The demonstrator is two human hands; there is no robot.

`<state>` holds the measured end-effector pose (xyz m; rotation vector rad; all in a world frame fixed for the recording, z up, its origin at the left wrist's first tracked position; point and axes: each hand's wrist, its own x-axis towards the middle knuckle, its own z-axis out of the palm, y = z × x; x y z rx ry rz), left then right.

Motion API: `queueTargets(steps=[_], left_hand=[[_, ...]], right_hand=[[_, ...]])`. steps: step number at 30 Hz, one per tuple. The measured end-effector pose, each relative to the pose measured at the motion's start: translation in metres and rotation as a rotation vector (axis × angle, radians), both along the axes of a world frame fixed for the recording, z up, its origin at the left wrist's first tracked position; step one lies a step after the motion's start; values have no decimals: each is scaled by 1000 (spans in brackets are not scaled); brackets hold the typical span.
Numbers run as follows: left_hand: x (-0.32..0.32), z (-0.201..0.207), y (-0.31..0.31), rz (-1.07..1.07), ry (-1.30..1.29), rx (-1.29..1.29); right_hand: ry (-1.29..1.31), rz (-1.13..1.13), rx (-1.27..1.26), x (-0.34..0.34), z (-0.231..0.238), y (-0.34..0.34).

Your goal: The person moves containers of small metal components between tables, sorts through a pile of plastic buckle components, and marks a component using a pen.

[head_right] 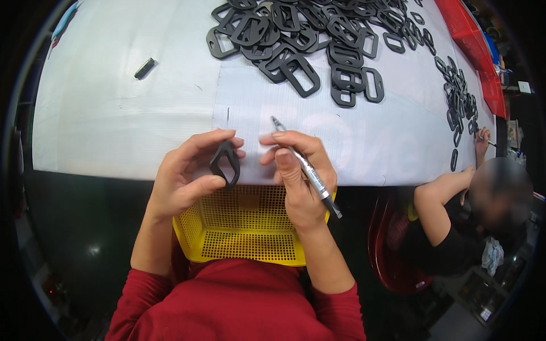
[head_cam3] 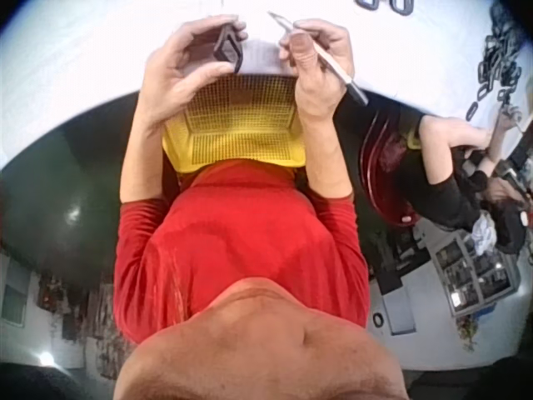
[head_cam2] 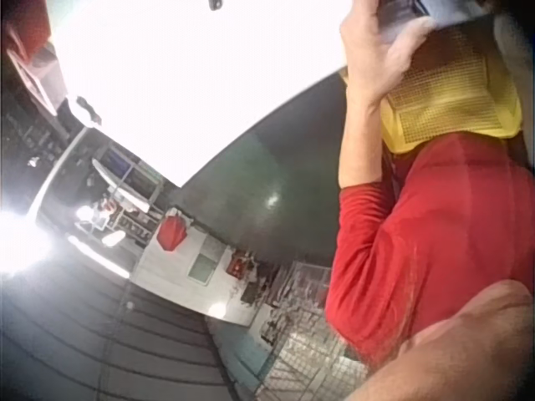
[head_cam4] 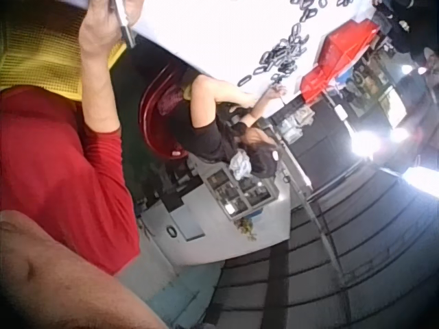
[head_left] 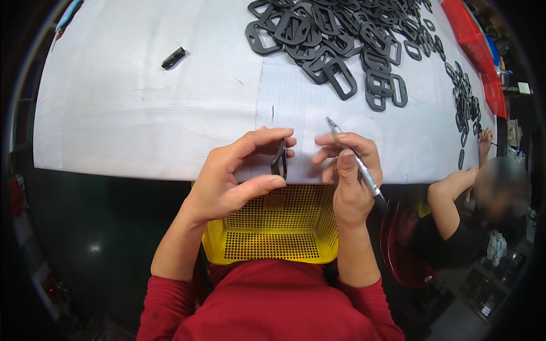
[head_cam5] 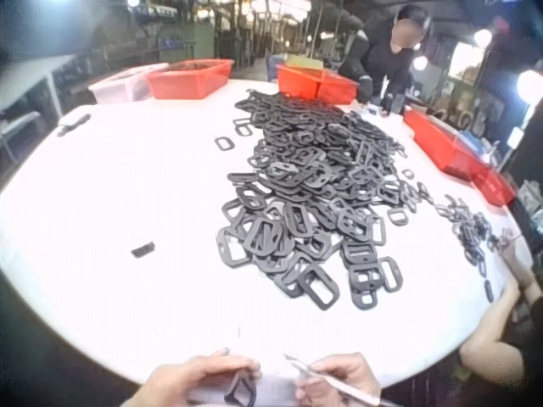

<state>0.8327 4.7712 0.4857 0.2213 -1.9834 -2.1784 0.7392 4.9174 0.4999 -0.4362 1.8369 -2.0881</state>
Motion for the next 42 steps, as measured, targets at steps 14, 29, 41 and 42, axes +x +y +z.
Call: queueTargets(steps=[14, 29, 41, 42], left_hand=[[-1, 17, 11, 47, 409, -342], [14, -11, 15, 163, 64, -257], [13, -17, 11, 158, 51, -186], [14, -19, 11, 162, 46, -182]], right_hand=[[-532, 148, -247, -1, 20, 5], [-182, 45, 130, 9, 2, 2], [161, -27, 282, 6, -19, -16], [158, -22, 285, 7, -20, -16]])
